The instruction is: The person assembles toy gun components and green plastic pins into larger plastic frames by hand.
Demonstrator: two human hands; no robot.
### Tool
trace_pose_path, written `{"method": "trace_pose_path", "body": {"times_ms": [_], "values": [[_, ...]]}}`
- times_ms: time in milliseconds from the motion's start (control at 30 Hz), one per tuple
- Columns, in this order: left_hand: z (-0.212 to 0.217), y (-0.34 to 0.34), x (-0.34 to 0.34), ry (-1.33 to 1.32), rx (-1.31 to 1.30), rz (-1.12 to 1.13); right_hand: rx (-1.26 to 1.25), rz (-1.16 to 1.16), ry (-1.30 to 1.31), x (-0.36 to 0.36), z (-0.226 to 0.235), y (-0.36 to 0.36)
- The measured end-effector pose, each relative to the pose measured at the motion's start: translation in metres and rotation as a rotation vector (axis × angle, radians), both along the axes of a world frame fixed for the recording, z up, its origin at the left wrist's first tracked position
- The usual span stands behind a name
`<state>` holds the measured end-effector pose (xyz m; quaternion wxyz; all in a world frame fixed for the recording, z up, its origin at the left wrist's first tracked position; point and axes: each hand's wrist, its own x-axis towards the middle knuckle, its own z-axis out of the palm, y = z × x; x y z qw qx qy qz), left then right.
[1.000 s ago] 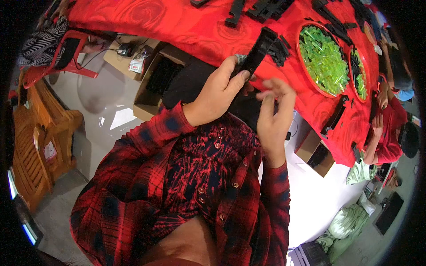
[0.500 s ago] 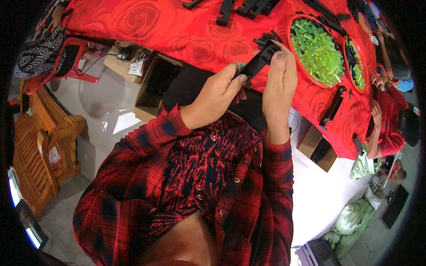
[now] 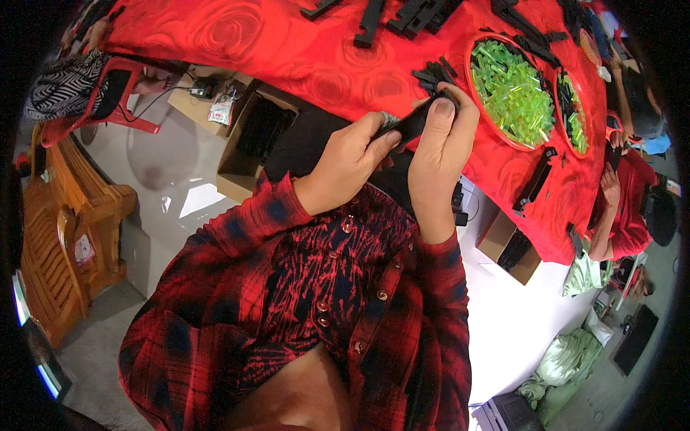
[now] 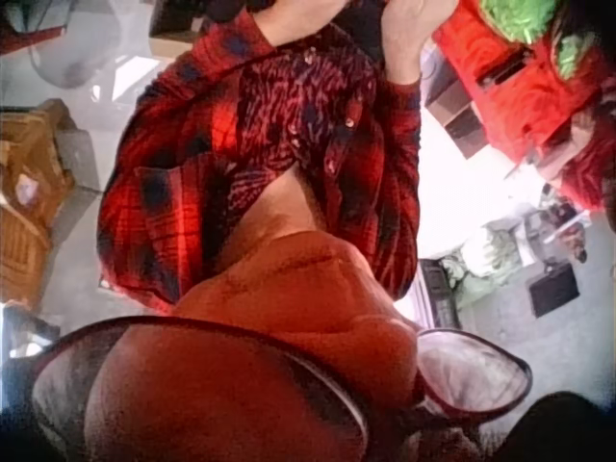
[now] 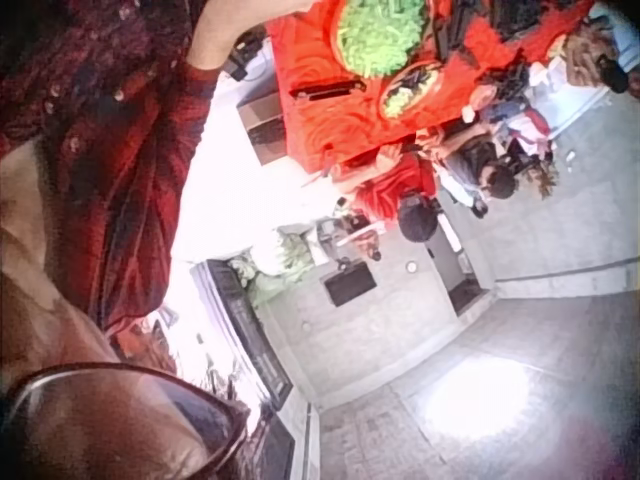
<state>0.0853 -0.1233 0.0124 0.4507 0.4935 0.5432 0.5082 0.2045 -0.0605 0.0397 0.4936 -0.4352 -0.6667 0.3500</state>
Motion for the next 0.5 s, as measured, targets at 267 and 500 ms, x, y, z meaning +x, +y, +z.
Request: {"method": "trace_pose_path", "body": {"times_ms": [267,500], "values": [[-0.019,-0.006,0.006,-0.051,0.089,0.065,0.178,-0.145,-0.203,0.006,-0.021,-0.014],[-0.019,-0.015,0.002,-0.017,-0.029,-0.078,0.148,-0.158,-0.125,0.009,-0.025,-0.031]]}}
